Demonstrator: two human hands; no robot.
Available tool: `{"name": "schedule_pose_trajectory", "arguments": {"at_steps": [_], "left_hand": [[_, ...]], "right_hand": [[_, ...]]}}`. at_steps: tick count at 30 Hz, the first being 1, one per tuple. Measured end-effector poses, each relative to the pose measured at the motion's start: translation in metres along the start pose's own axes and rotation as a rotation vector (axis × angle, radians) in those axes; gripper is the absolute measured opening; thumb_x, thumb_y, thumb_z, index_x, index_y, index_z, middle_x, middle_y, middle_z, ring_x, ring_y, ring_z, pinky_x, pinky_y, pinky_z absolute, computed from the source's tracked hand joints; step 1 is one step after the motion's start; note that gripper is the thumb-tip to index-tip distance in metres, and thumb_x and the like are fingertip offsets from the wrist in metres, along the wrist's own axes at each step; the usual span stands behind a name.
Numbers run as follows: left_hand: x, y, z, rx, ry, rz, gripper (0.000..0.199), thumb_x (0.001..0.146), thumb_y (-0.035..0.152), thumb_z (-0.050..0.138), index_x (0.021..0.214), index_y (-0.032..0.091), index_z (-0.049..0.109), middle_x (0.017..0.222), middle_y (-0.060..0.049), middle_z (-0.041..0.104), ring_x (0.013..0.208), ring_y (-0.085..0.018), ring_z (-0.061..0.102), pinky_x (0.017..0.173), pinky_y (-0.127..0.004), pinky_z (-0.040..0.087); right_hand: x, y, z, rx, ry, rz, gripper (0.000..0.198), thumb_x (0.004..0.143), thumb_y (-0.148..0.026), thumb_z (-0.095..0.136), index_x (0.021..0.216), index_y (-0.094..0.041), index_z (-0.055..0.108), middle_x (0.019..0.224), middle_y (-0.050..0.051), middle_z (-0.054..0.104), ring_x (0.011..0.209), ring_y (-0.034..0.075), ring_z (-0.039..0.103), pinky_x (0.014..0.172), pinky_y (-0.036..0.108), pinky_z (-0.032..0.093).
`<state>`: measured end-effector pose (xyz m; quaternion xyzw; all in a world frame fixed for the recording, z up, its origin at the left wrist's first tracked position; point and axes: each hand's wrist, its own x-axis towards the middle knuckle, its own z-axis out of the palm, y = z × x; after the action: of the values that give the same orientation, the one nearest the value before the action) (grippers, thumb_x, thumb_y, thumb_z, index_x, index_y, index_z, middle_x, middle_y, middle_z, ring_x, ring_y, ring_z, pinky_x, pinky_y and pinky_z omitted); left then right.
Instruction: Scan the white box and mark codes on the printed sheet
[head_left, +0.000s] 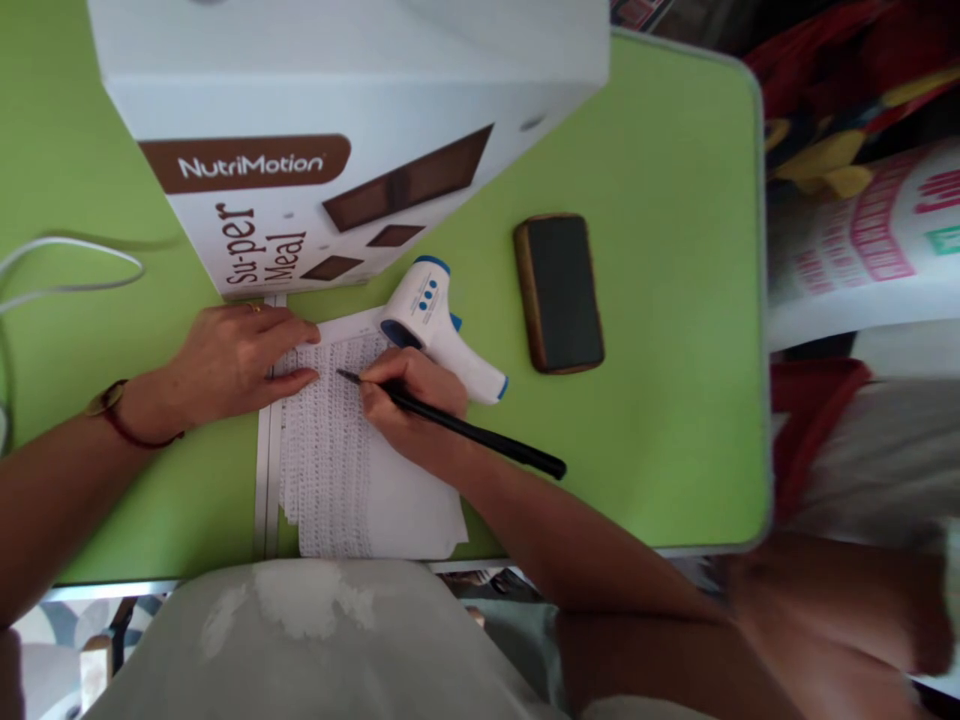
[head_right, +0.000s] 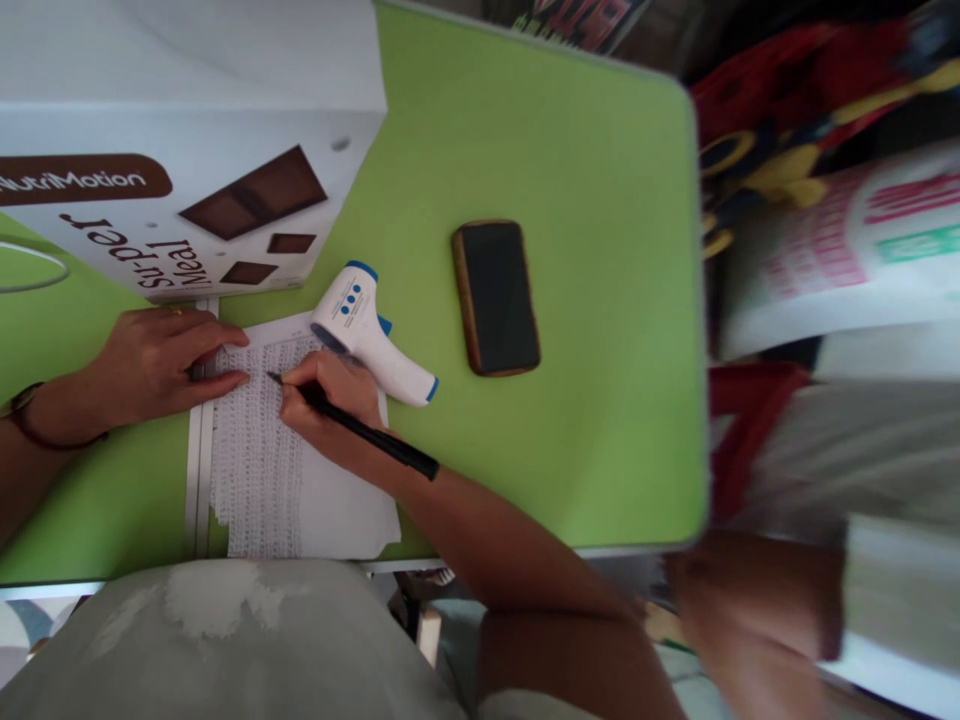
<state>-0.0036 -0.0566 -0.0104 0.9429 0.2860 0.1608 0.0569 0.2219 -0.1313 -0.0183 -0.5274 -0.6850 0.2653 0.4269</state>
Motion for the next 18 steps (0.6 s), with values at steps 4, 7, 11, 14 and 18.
{"name": "schedule_pose_trajectory", "arguments": {"at_steps": [4, 7, 11, 14, 18], "left_hand": [[0.0002, 0.0006, -0.0005, 0.004, -0.007, 0.002, 0.034, 0.102, 0.045, 0.05, 0.11, 0.019, 0.07, 0.09, -0.004, 0.076, 0.073, -0.018, 0.068, 0.064, -0.03, 0.045], [0.0005, 0.001, -0.0007, 0.003, -0.011, -0.001, 0.034, 0.102, 0.046, 0.05, 0.11, 0.019, 0.07, 0.09, -0.005, 0.076, 0.073, -0.018, 0.068, 0.065, -0.029, 0.044], [0.0008, 0.0004, -0.0006, 0.006, -0.026, -0.006, 0.034, 0.103, 0.045, 0.049, 0.111, 0.02, 0.07, 0.089, -0.004, 0.075, 0.072, -0.018, 0.068, 0.064, -0.029, 0.044], [0.0008, 0.0004, -0.0008, 0.003, -0.009, 0.009, 0.034, 0.103, 0.045, 0.049, 0.11, 0.018, 0.07, 0.087, -0.004, 0.075, 0.069, -0.018, 0.067, 0.062, -0.03, 0.043], [0.0005, 0.0011, -0.0006, 0.008, 0.011, 0.02, 0.035, 0.104, 0.045, 0.048, 0.109, 0.017, 0.069, 0.089, -0.004, 0.075, 0.071, -0.017, 0.068, 0.063, -0.029, 0.044]], "right_hand": [[0.0002, -0.0004, 0.0016, 0.02, -0.008, -0.009, 0.015, 0.076, -0.011, 0.058, 0.073, -0.025, 0.058, 0.059, -0.007, 0.06, 0.05, 0.01, 0.053, 0.049, 0.023, 0.044], [0.0005, 0.001, 0.003, -0.001, -0.014, -0.048, 0.013, 0.077, -0.013, 0.058, 0.073, -0.025, 0.058, 0.059, -0.007, 0.061, 0.051, 0.01, 0.054, 0.049, 0.024, 0.044], [0.0005, 0.0034, 0.0045, 0.013, -0.028, -0.105, 0.014, 0.077, -0.012, 0.059, 0.076, -0.026, 0.059, 0.06, -0.007, 0.062, 0.051, 0.01, 0.054, 0.049, 0.024, 0.044], [0.0001, 0.0035, 0.0051, 0.004, -0.02, -0.108, 0.016, 0.077, -0.009, 0.058, 0.076, -0.026, 0.059, 0.06, -0.007, 0.061, 0.051, 0.009, 0.054, 0.05, 0.023, 0.044], [-0.0002, 0.0025, 0.0046, -0.028, -0.013, -0.112, 0.016, 0.077, -0.009, 0.057, 0.074, -0.025, 0.057, 0.058, -0.007, 0.059, 0.049, 0.009, 0.052, 0.048, 0.023, 0.043]]}}
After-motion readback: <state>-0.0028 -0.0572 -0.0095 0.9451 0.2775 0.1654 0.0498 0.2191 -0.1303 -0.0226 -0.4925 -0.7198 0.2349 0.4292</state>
